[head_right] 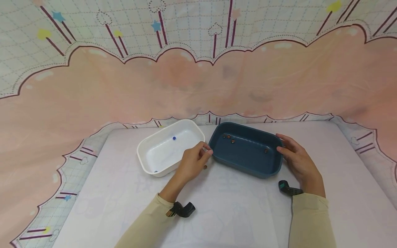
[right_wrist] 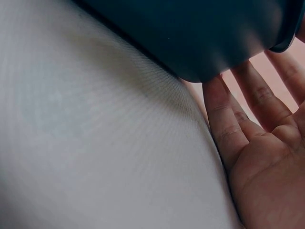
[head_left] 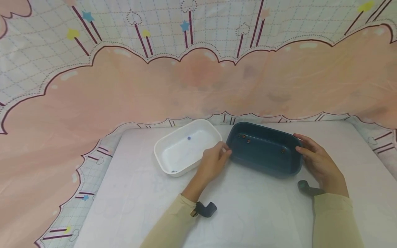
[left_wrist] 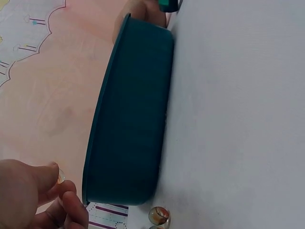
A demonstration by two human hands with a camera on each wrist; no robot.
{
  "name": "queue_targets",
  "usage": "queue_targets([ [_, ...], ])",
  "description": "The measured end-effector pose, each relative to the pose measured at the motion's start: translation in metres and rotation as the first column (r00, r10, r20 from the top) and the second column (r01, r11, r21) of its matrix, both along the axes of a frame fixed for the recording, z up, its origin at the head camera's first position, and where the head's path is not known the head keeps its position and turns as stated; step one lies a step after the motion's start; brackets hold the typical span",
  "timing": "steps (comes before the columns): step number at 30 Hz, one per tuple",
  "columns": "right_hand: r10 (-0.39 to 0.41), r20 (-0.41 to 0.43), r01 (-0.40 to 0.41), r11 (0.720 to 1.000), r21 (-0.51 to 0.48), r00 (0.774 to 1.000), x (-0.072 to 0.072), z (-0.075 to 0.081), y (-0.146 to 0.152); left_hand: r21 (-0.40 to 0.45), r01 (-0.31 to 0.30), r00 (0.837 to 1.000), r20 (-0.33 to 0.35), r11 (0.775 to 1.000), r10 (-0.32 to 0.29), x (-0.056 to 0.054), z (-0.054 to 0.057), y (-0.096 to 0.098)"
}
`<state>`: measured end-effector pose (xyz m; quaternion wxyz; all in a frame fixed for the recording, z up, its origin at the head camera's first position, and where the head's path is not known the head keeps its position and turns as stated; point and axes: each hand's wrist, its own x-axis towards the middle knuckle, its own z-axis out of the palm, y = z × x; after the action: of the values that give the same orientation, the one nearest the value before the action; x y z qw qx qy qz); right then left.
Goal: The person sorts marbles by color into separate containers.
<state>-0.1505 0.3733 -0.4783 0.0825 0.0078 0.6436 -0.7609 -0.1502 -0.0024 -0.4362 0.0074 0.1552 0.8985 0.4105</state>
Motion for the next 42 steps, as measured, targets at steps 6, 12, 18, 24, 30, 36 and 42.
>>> queue_targets([
  [6, 0.007, -0.02, -0.008, 1.0, -0.015, 1.0, -0.002, -0.001, 0.0, -0.015, -0.011, 0.999, -0.033, 1.0, 0.01, -0.004, 0.001, 0.004],
  [12, 0.003, -0.024, -0.004, 1.0, -0.024, 1.0, -0.001, -0.001, 0.0, 0.009, -0.002, 0.999, -0.034, 1.0, 0.002, -0.008, 0.0, 0.009],
  [18, 0.012, -0.037, -0.013, 1.0, -0.028, 0.999, 0.001, -0.001, -0.001, 0.018, 0.017, 0.999, -0.052, 1.0, -0.016, -0.01, 0.001, 0.013],
  [24, 0.009, -0.027, -0.01, 1.0, -0.029, 1.0, 0.0, 0.0, -0.001, 0.007, 0.015, 0.998, -0.065, 1.0, -0.015, -0.012, 0.001, 0.016],
  [30, 0.001, 0.0, -0.001, 1.0, 0.0, 1.0, -0.001, 0.001, -0.001, 0.013, 0.016, 0.999, -0.036, 1.0, -0.016, -0.014, 0.003, 0.019],
  [36, 0.003, 0.004, -0.003, 1.0, -0.018, 1.0, -0.002, 0.001, -0.001, 0.017, 0.024, 0.999, -0.036, 1.0, -0.023, -0.015, 0.004, 0.021],
  [42, 0.002, 0.007, -0.002, 1.0, -0.013, 1.0, -0.002, 0.0, 0.0, 0.017, 0.022, 0.999, -0.045, 1.0, -0.021, -0.016, 0.002, 0.022],
])
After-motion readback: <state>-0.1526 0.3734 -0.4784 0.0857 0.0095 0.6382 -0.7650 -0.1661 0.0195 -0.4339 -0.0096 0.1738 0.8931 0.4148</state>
